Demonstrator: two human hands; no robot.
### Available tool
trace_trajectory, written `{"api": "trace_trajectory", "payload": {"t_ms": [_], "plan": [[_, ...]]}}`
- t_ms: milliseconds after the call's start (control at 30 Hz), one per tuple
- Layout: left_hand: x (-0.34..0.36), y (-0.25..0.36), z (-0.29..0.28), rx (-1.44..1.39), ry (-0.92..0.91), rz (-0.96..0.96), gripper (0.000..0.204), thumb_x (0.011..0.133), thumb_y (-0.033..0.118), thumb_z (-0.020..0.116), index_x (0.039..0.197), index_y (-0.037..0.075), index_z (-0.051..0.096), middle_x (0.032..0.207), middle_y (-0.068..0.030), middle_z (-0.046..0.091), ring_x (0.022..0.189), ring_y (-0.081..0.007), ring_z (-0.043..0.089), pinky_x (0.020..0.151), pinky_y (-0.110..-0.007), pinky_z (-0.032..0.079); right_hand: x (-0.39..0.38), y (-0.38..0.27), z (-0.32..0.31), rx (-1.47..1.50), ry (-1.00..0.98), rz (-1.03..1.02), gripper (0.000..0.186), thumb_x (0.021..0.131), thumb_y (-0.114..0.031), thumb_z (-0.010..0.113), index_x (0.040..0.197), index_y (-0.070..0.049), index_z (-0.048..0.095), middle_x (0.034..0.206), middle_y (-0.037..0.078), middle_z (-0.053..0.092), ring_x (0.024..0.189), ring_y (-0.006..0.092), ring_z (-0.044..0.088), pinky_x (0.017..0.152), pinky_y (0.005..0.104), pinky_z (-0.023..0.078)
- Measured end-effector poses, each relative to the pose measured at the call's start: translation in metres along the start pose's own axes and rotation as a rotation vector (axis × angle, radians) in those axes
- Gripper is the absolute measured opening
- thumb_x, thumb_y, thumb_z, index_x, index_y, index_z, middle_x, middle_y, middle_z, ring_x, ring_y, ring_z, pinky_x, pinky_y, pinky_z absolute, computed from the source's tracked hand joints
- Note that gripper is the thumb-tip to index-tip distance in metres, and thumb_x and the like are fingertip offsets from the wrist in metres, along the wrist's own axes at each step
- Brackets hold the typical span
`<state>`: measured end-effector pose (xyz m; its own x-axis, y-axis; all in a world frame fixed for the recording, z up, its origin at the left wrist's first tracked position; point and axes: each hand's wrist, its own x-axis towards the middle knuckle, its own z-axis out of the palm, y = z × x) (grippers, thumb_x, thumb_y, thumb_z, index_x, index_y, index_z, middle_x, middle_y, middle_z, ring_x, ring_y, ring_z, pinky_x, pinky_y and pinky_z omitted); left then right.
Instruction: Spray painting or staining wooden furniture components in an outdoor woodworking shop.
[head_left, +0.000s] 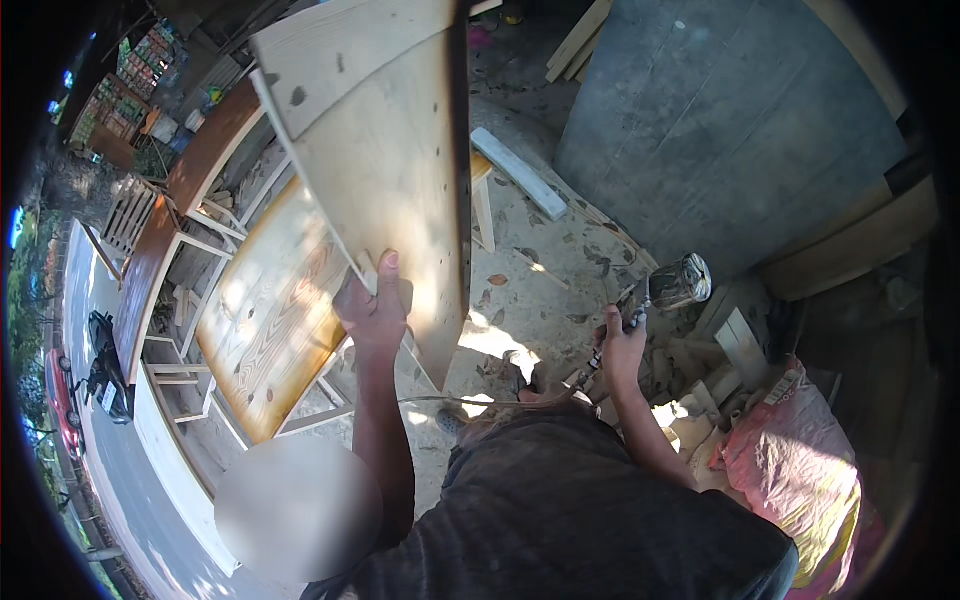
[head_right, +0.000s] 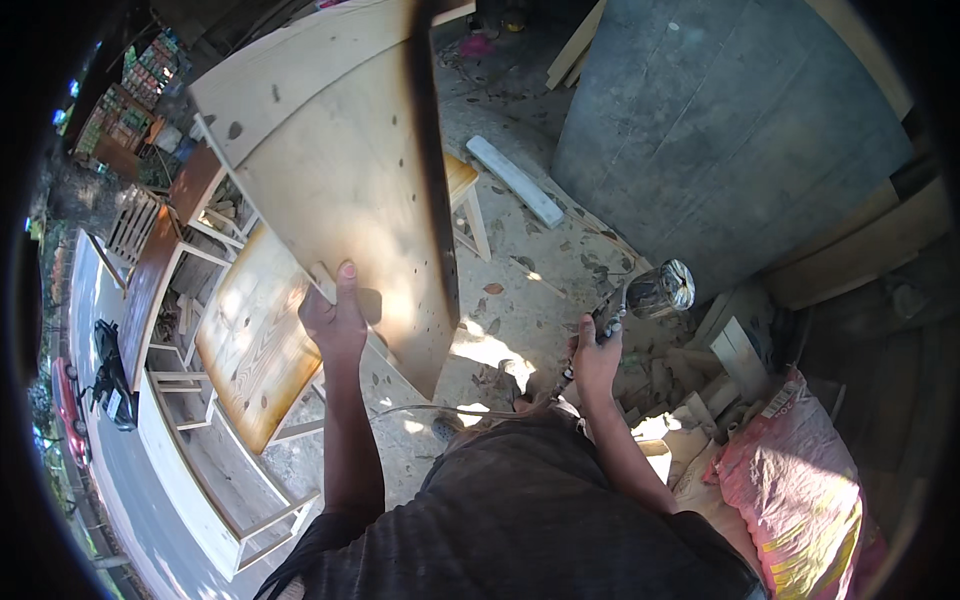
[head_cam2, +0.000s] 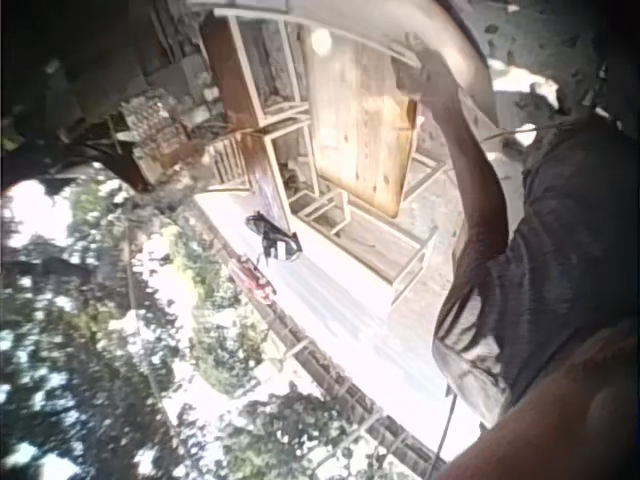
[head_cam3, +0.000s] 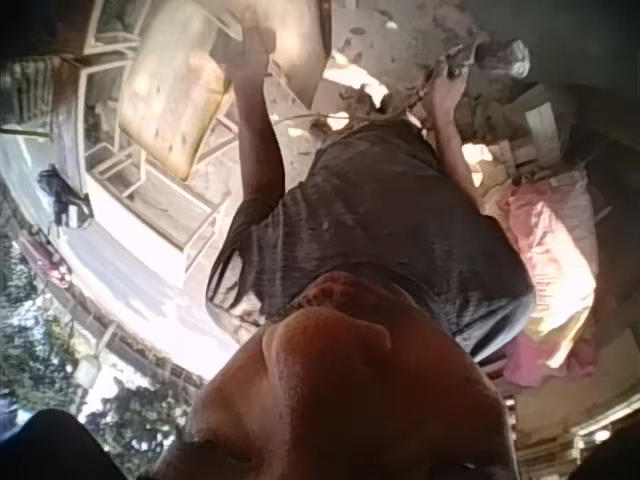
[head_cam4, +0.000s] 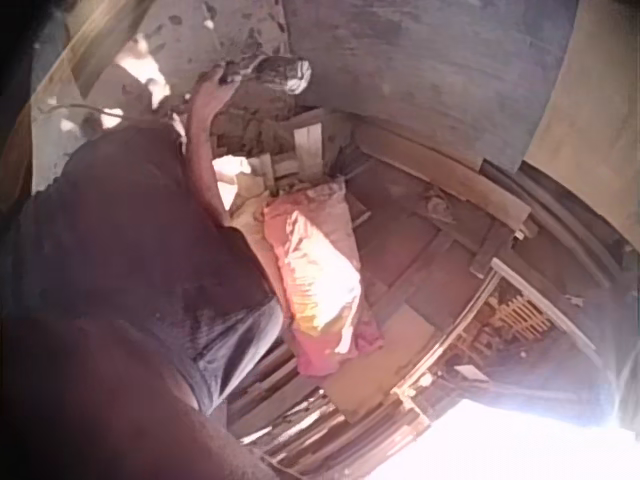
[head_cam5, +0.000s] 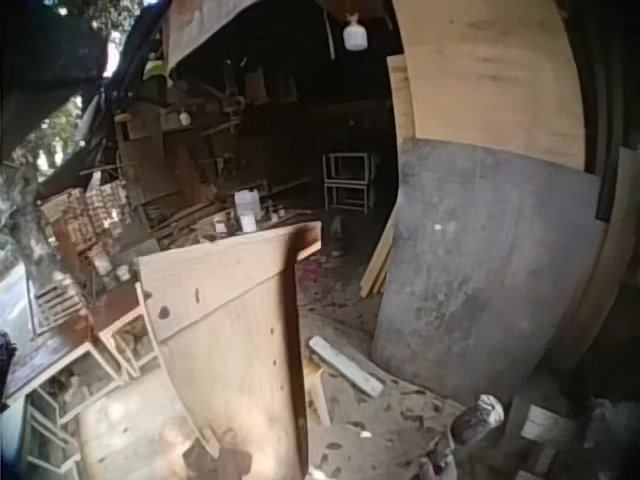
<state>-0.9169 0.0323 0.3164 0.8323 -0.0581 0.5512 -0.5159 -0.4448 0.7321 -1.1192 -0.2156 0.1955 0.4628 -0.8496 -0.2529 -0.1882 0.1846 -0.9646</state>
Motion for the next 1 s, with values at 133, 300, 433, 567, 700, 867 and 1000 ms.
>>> {"api": "trace_trajectory", "payload": {"t_ms": [133,300,433,567,700,867,1000], "plan": [[-0.039,0.012,0.108,0.035,-0.412,0.309,0.036,0.089,0.019,0.072,0.119,0.001,0.066,0.106,-0.0149,0.069,0.096,-0.0354,0.069,0.084,-0.043,0.056,0.015,-0.008,-0.007,0.131,0.009,0.101,0.047,0.095,-0.027,0.073,0.125,-0.008,0.043,0.087,0.003,0.058,0.062,0.0129,0.056,0.053,0.0280,0.044],[-0.114,0.012,0.179,0.150,-0.641,0.585,0.049,0.079,0.014,0.068,0.126,0.006,0.061,0.109,-0.0069,0.063,0.101,-0.0232,0.066,0.085,-0.036,0.056,0.021,-0.011,-0.014,0.258,-0.058,0.096,0.091,0.087,-0.036,0.082,0.148,-0.002,0.023,0.113,0.009,0.057,0.091,0.0153,0.056,0.073,0.0317,0.049],[-0.142,0.005,0.197,0.194,-0.765,0.553,0.056,0.078,0.011,0.068,0.134,0.008,0.058,0.099,-0.0062,0.058,0.093,-0.0218,0.064,0.076,-0.035,0.058,0.028,0.011,-0.024,0.209,-0.050,0.025,0.100,0.087,-0.037,0.082,0.152,-0.001,0.016,0.123,0.011,0.053,0.100,0.0176,0.057,0.081,0.0322,0.050],[-0.157,-0.007,0.201,0.176,-0.849,0.473,0.055,0.079,0.010,0.067,0.134,0.008,0.058,0.102,-0.0056,0.057,0.094,-0.0223,0.064,0.075,-0.036,0.058,0.036,0.012,-0.012,0.264,0.022,-0.021,0.091,0.087,-0.031,0.083,0.147,-0.002,0.021,0.117,0.008,0.053,0.095,0.0149,0.055,0.077,0.0308,0.049],[-0.162,-0.017,0.198,0.177,-0.875,0.400,0.062,0.081,0.011,0.066,0.141,0.007,0.051,0.104,-0.0077,0.056,0.094,-0.0242,0.065,0.074,-0.038,0.058,0.037,-0.013,0.009,0.184,0.045,0.064,0.092,0.085,-0.029,0.085,0.146,0.002,0.022,0.123,0.013,0.050,0.106,0.0197,0.050,0.091,0.0327,0.041],[-0.181,-0.029,0.188,0.186,-0.969,0.345,0.071,0.081,0.013,0.066,0.148,0.007,0.043,0.105,-0.0109,0.056,0.094,-0.0269,0.065,0.075,-0.040,0.058,0.047,-0.002,0.032,0.070,-0.013,-0.048,0.080,0.088,-0.006,0.071,0.147,0.009,0.019,0.130,0.021,0.050,0.117,0.0265,0.053,0.101,0.0377,0.043],[-0.176,-0.021,0.168,0.126,-0.977,0.234,0.057,0.089,0.015,0.064,0.144,0.004,0.050,0.108,-0.0135,0.057,0.094,-0.0291,0.065,0.076,-0.038,0.058,0.043,0.010,0.043,0.038,0.028,-0.093,0.068,0.085,0.004,0.057,0.144,0.008,0.023,0.129,0.022,0.050,0.118,0.0282,0.052,0.103,0.0379,0.042]]}}
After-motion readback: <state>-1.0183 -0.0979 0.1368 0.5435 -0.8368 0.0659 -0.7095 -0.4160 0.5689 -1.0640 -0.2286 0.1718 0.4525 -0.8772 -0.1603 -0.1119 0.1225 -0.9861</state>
